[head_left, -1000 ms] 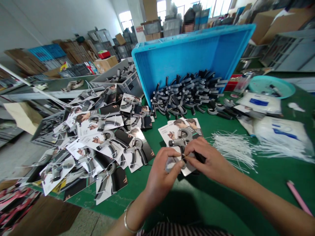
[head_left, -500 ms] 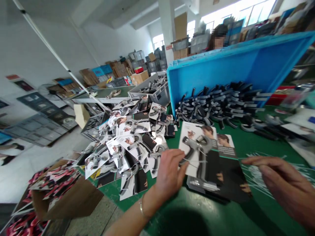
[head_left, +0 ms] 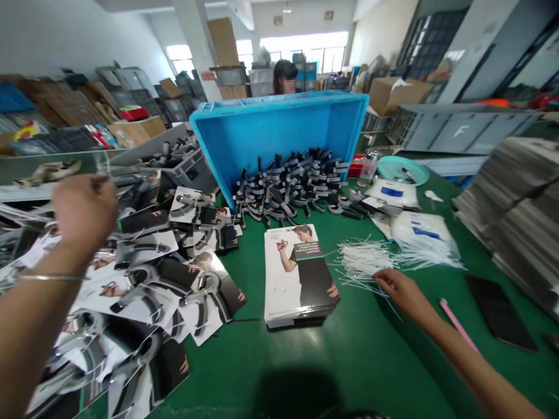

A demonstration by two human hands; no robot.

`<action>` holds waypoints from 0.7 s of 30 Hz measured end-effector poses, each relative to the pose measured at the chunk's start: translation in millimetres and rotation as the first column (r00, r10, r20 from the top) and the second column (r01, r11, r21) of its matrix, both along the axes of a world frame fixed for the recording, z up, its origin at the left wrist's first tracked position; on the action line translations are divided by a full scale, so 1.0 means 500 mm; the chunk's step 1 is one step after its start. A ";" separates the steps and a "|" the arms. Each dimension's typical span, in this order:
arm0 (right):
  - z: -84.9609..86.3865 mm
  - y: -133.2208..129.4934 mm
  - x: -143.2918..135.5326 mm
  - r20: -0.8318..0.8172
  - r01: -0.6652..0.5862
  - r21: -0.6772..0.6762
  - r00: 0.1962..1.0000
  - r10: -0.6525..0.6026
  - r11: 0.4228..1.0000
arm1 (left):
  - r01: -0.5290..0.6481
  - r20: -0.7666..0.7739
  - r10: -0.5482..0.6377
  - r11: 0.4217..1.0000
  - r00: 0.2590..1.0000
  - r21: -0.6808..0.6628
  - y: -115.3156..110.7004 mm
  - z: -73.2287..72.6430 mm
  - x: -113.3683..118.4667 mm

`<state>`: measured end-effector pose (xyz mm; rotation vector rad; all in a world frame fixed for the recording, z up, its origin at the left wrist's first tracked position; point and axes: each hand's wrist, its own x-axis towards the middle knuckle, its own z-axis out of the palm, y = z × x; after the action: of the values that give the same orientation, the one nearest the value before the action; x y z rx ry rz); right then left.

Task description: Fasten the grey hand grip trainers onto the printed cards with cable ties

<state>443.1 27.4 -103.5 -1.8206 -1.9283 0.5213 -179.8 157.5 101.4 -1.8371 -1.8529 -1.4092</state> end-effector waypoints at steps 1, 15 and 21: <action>-0.004 0.006 -0.009 0.000 -0.024 -0.012 1.000 0.024 1.000 | 0.037 -0.021 -0.039 0.997 0.999 -0.066 -0.019 -0.034 0.061; 0.067 0.071 -0.058 -0.264 -0.070 -0.164 0.964 0.025 0.984 | 0.524 0.730 -0.142 0.787 0.668 -0.326 -0.256 -0.309 0.443; 0.131 0.065 -0.103 -0.745 -0.142 -0.222 0.663 -0.074 0.965 | 0.404 0.798 -0.034 0.875 0.602 -0.267 -0.300 -0.262 0.447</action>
<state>391.6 59.7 -37.8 -1.3495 -1.3374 1.3587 43.7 7.4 -29.5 -1.8321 -2.5621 -2.3467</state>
